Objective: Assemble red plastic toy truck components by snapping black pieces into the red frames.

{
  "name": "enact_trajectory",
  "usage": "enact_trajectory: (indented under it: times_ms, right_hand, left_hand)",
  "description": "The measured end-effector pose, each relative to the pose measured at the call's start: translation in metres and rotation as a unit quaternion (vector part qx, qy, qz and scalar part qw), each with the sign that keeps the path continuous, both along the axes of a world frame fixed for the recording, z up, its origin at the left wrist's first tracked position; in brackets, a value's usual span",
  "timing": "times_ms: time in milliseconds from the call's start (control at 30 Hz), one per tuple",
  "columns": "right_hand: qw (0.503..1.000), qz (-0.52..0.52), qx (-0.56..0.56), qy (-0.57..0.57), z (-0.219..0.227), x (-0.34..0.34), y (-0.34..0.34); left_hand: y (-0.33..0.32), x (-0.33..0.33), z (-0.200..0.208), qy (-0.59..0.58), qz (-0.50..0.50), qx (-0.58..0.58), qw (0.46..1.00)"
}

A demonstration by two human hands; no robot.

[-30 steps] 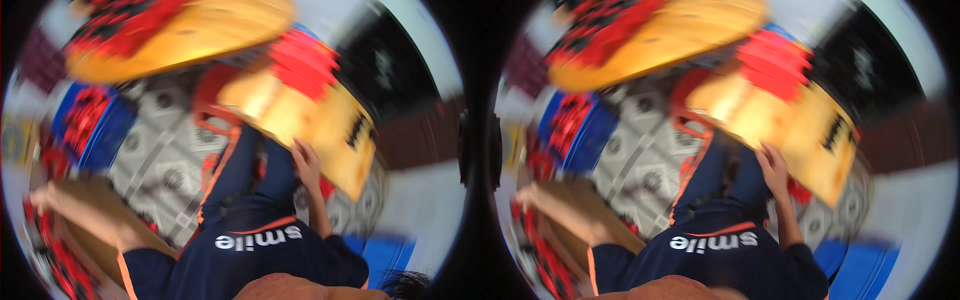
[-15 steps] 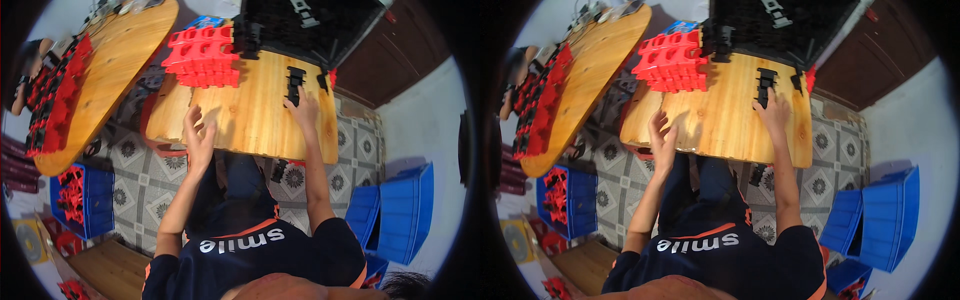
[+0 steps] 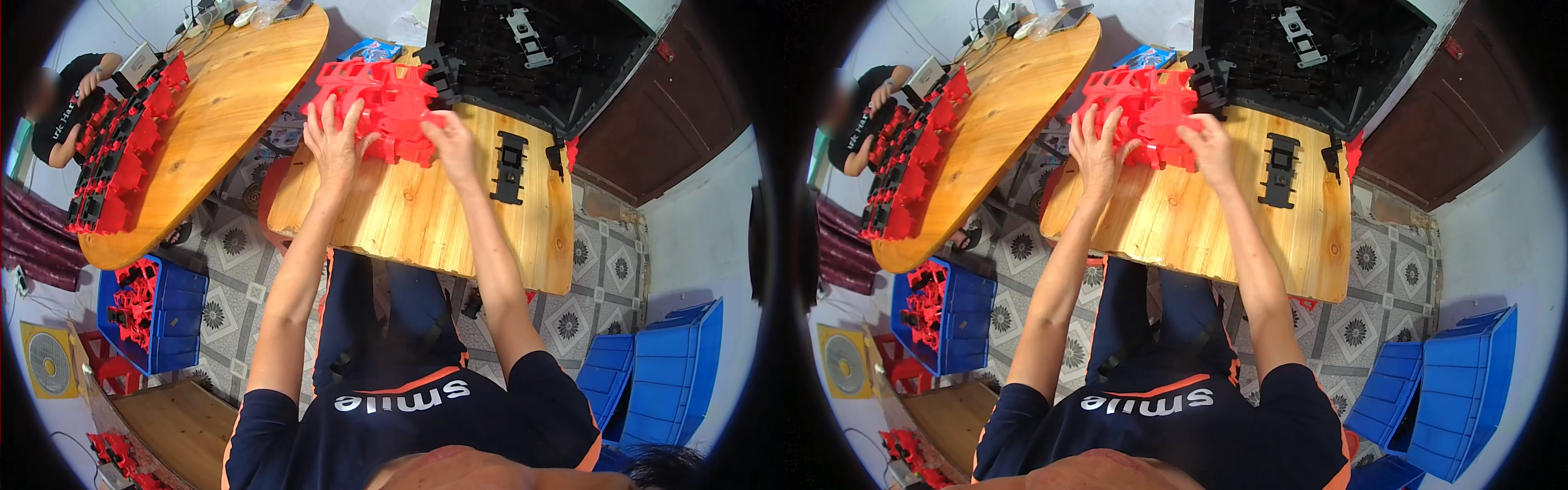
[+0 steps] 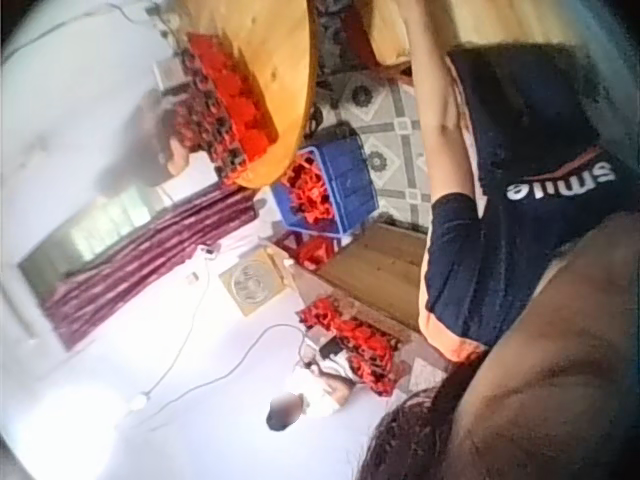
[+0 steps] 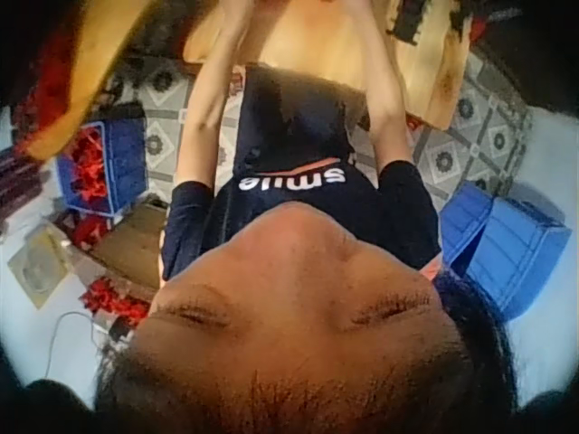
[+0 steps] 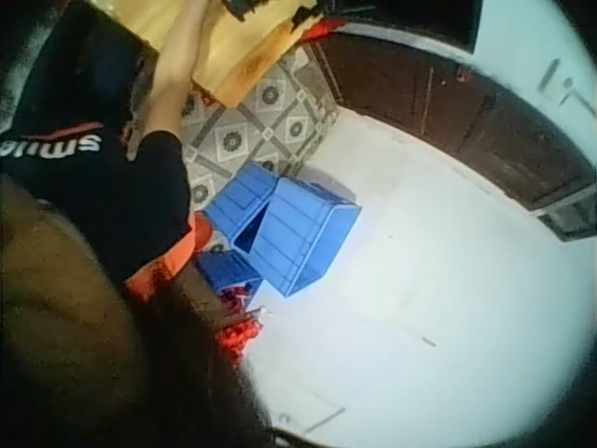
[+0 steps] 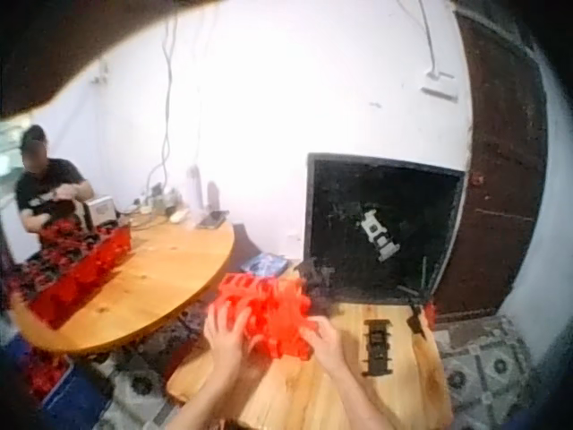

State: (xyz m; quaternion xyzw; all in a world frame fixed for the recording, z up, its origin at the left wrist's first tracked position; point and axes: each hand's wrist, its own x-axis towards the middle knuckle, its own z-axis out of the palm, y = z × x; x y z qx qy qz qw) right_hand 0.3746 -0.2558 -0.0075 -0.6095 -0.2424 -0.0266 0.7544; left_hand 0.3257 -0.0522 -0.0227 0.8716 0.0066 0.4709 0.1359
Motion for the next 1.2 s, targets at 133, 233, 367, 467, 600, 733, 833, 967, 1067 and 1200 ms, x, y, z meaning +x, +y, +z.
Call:
enact_trajectory:
  times_ms: [133,233,367,467,600,733,833,967,1067,1200]
  right_hand:
    - [0.981,0.058,0.178,0.053,-0.008,-0.012,-0.051]
    - [0.995,-0.015,0.094,0.029,-0.011,-0.047,-0.073]
    - [0.857,-0.110,-0.307,-0.398,0.006,-0.126,-0.077]
    - [0.855,0.001,-0.351,-0.382,0.020,-0.149,-0.076]
    - [0.928,-0.180,-0.250,-0.209,-0.020,-0.090,-0.125]
    - [0.759,-0.360,-0.478,-0.258,-0.039,-0.037,-0.167]
    - [0.786,-0.342,-0.452,-0.246,-0.049,-0.032,-0.178]
    - [0.905,-0.222,-0.331,-0.150,0.026,-0.116,-0.128]
    - [0.895,-0.126,-0.329,-0.272,0.048,-0.166,-0.093]
    - [0.890,-0.101,-0.341,-0.287,0.052,-0.187,-0.066]
  left_hand:
    - [-0.016,-0.004,0.010,0.004,-0.020,0.006,1.000]
    - [-0.039,-0.028,0.026,0.015,0.002,0.020,1.000]
    - [-0.092,-0.100,0.038,0.130,-0.323,-0.511,0.785]
    - [-0.109,-0.121,0.014,0.100,-0.328,-0.562,0.753]
    - [-0.095,-0.131,-0.009,0.190,-0.348,-0.777,0.489]
    - [-0.086,-0.142,-0.027,0.174,-0.436,-0.764,0.442]
    - [-0.083,-0.145,-0.014,0.182,-0.441,-0.775,0.414]
    - [-0.079,-0.137,-0.035,0.196,-0.400,-0.758,0.477]
    - [-0.083,-0.141,-0.021,0.186,-0.405,-0.751,0.488]
    - [-0.086,-0.144,-0.011,0.192,-0.413,-0.742,0.492]
